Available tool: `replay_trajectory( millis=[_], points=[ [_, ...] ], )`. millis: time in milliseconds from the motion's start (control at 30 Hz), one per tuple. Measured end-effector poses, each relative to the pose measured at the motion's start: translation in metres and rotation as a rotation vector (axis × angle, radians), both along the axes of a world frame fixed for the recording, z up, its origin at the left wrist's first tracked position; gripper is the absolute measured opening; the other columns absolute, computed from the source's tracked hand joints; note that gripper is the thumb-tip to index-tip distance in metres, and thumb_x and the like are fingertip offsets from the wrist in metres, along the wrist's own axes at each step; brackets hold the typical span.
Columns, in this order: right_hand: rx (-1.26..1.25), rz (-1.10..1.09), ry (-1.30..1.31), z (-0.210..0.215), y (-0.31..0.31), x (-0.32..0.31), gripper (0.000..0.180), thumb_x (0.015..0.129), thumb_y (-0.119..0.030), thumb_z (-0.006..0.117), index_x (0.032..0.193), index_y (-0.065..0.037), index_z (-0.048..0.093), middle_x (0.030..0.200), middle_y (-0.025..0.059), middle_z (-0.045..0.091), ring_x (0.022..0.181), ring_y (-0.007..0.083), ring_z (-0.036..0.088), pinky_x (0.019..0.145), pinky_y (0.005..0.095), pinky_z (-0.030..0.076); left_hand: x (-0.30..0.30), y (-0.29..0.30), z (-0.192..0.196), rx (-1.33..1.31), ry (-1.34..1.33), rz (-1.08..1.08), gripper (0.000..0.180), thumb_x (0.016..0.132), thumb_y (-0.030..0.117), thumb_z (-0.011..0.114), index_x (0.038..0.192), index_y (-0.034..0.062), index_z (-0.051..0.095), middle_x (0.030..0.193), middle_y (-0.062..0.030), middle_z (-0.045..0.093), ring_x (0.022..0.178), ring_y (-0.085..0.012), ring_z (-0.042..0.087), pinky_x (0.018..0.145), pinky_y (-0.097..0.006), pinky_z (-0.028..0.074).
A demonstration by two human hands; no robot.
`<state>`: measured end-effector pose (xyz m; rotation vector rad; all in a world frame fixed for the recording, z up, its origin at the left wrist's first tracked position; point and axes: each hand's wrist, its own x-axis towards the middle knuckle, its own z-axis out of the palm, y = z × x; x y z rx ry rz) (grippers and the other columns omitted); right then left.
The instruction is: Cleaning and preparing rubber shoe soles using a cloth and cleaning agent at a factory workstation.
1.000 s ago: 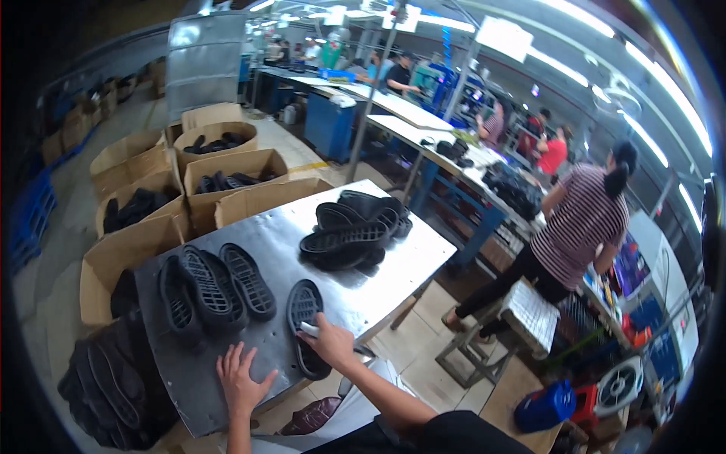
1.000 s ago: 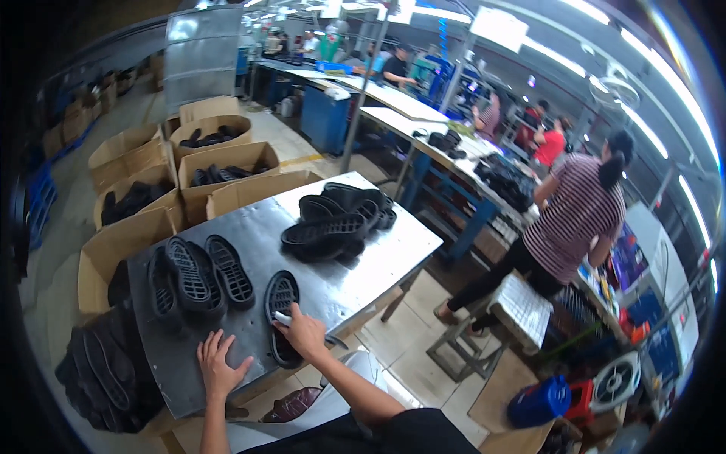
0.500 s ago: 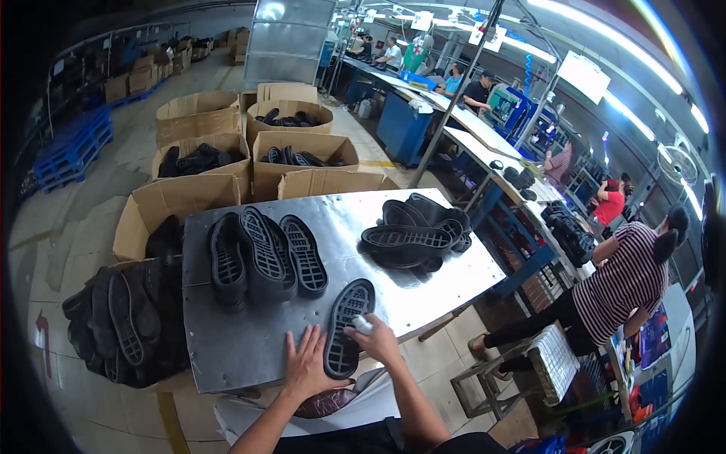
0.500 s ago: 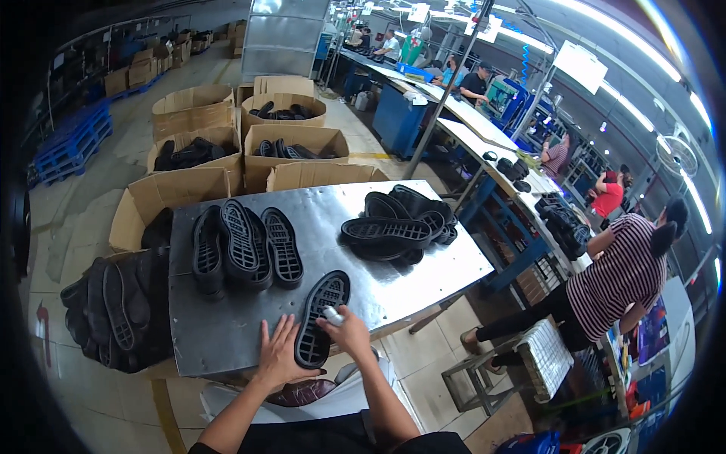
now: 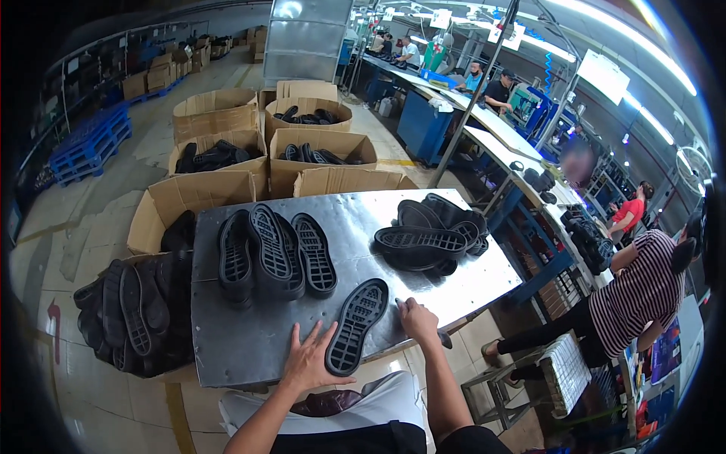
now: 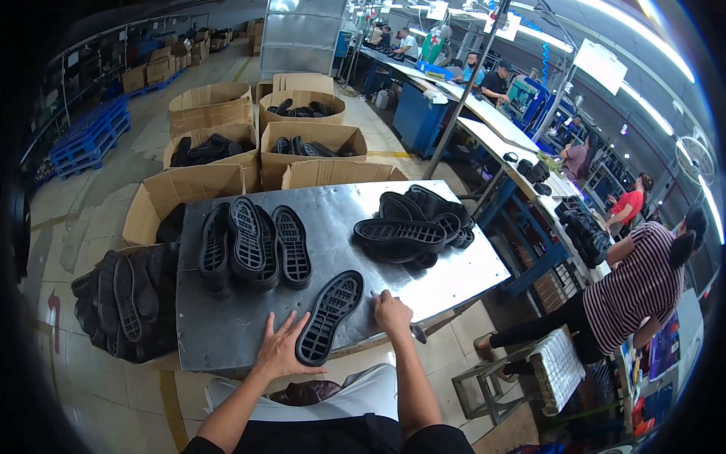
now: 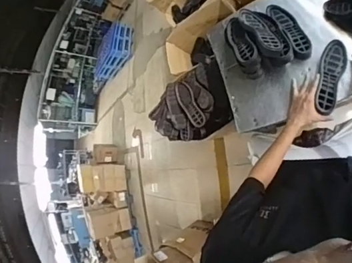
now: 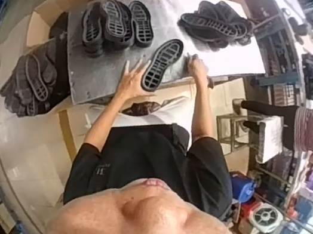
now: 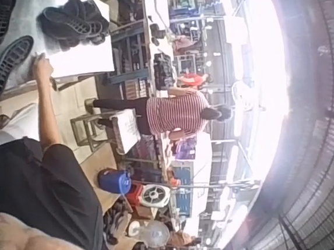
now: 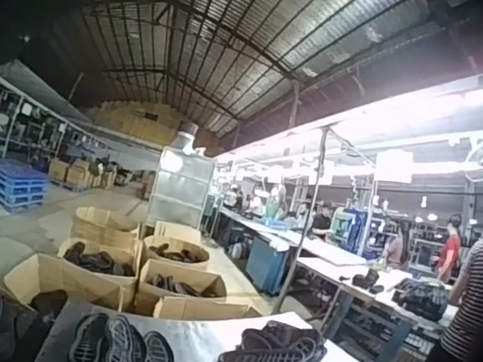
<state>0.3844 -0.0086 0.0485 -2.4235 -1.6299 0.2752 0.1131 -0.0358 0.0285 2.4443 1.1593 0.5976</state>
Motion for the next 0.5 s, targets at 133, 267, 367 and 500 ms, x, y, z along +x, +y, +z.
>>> replay_trajectory(
  millis=[133,267,367,500],
  points=[
    [-0.028,0.086,0.002,-0.001,0.011,0.005,0.034,0.093,-0.035,0.046,0.095,-0.005,0.061,0.085,0.0208,0.066,0.083,0.0379,0.064,0.073,0.0468,0.049,-0.002,-0.002,0.006,-0.003,0.003,-0.048,0.126,0.050,0.077,0.069,0.142,0.0003,0.028,0.132,-0.0256,0.047,0.133,-0.0316,0.036,0.111,-0.059,0.005],
    [0.032,0.086,-0.033,-0.015,0.021,0.008,0.031,0.093,-0.033,0.045,0.102,-0.007,0.058,0.086,0.0211,0.065,0.083,0.0390,0.063,0.071,0.0482,0.049,0.009,-0.005,0.006,-0.063,-0.013,-0.005,0.126,0.050,0.072,0.073,0.143,0.0008,0.026,0.131,-0.0253,0.047,0.134,-0.0318,0.034,0.112,-0.057,0.004],
    [0.204,0.142,-0.007,0.003,0.028,-0.004,0.029,0.093,-0.031,0.046,0.093,-0.004,0.056,0.083,0.0226,0.064,0.077,0.0413,0.062,0.066,0.0486,0.049,0.026,-0.008,0.007,-0.037,-0.060,0.065,0.126,0.051,0.069,0.073,0.144,0.0005,0.023,0.133,-0.0240,0.046,0.134,-0.0345,0.033,0.112,-0.055,0.004],
    [0.332,0.271,-0.110,0.004,0.042,-0.023,0.024,0.091,-0.025,0.050,0.090,-0.002,0.056,0.077,0.0218,0.063,0.072,0.0393,0.063,0.063,0.0465,0.049,0.031,-0.004,0.003,0.016,-0.049,0.109,0.126,0.053,0.068,0.072,0.144,-0.0013,0.020,0.133,-0.0226,0.047,0.133,-0.0375,0.032,0.112,-0.056,0.002]
  ],
)
